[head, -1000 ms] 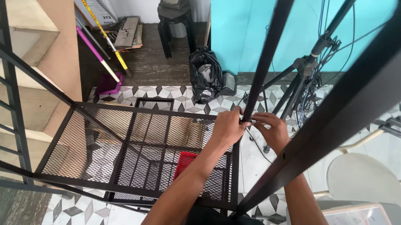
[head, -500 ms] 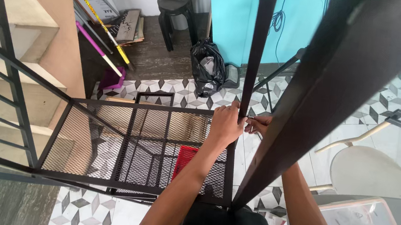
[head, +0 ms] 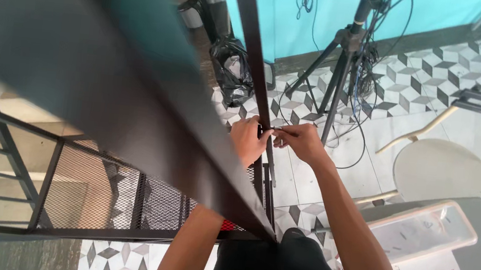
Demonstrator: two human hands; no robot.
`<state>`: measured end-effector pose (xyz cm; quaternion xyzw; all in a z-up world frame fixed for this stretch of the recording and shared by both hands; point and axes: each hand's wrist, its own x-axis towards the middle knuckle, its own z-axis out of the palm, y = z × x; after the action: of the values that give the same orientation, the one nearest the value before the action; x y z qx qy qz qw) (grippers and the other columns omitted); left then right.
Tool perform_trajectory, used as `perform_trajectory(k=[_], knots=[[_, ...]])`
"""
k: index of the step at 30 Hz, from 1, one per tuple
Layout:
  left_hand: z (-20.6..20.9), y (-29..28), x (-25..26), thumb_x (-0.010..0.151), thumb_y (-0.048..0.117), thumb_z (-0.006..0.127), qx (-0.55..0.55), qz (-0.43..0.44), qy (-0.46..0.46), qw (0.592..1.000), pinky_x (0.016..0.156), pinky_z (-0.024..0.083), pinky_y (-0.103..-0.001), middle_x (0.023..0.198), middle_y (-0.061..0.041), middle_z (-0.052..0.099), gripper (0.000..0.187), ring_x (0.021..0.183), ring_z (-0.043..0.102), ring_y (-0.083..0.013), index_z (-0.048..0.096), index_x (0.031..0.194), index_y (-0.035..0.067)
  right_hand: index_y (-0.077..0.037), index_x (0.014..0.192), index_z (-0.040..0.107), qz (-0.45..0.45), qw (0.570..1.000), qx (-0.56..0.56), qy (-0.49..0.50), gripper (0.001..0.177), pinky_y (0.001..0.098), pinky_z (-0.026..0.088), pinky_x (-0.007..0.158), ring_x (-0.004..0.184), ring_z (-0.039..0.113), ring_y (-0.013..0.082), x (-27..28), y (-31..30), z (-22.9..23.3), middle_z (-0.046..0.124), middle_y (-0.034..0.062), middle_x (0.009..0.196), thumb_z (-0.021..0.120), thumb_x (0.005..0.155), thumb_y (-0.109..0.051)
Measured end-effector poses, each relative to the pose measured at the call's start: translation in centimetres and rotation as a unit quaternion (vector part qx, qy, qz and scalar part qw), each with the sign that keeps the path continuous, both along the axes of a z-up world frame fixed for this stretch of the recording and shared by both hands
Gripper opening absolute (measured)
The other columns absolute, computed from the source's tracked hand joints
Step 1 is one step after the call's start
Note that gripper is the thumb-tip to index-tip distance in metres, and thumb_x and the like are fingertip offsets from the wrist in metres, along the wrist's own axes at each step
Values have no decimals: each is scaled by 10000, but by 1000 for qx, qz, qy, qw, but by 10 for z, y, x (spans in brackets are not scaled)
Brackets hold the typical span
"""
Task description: The person assembles a black metal mesh shelving unit by inserting and tightening screws into the frame joints. They repeatedly adjust the frame and secure multiple connection points with a screwdriver.
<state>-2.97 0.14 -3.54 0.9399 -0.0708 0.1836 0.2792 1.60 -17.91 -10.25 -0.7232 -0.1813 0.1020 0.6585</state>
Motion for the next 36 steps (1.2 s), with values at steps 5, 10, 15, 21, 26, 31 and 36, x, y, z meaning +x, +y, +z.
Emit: perform_trajectory(k=[5, 10, 15, 21, 26, 31, 36], knots=[[0, -1, 2, 876, 189, 761, 26, -10, 38, 999, 814, 475, -496, 837, -147, 721, 184, 864, 653, -376, 693, 878, 19, 24, 1065, 784, -20, 1000, -6, 15, 179, 274, 598, 664, 696, 706, 111, -1, 1, 1, 774, 90, 783, 699, 963, -95], [2, -5, 3, 877, 193, 760, 26, -9, 37, 999, 838, 453, -493, 840, -150, 718, 189, 865, 654, -375, 689, 897, 19, 19, 1093, 781, -31, 999, 17, 12, 187, 268, 604, 672, 700, 707, 104, -4, 3, 2, 770, 83, 791, 697, 962, -86], [8, -8, 3, 877, 177, 774, 21, 2, 44, 999, 810, 480, -493, 805, -146, 723, 179, 815, 661, -363, 693, 918, 22, 4, 1114, 764, -59, 992, -42, -105, 213, 271, 583, 590, 651, 725, 105, -12, -1, 13, 765, 91, 792, 750, 926, -94], [22, -11, -1, 826, 172, 817, -44, 26, 77, 996, 713, 534, -457, 756, -133, 738, 194, 752, 702, -327, 728, 915, 25, 9, 1129, 753, -74, 991, -31, -110, 217, 263, 588, 582, 644, 715, 110, -19, 2, 20, 754, 92, 785, 742, 933, -83], [28, -9, -2, 831, 192, 829, -40, 35, 97, 994, 700, 541, -441, 778, -153, 735, 206, 743, 708, -337, 740, 896, 18, 19, 1123, 745, -80, 991, -37, -105, 206, 255, 600, 589, 651, 725, 106, -17, 4, 14, 758, 93, 786, 730, 942, -78], [24, -10, 0, 857, 180, 804, -21, 18, 83, 996, 721, 538, -445, 755, -152, 726, 190, 737, 703, -337, 726, 875, 7, 24, 1119, 746, -81, 990, -25, -114, 202, 252, 604, 596, 660, 729, 106, -17, 5, 13, 758, 90, 786, 728, 947, -81], [15, -8, -2, 853, 179, 805, 16, 4, 41, 999, 741, 522, -466, 789, -158, 727, 198, 781, 683, -352, 722, 849, -1, 20, 1105, 758, -84, 991, -20, -102, 195, 258, 597, 587, 644, 721, 113, -21, 7, 17, 755, 86, 774, 739, 945, -90]])
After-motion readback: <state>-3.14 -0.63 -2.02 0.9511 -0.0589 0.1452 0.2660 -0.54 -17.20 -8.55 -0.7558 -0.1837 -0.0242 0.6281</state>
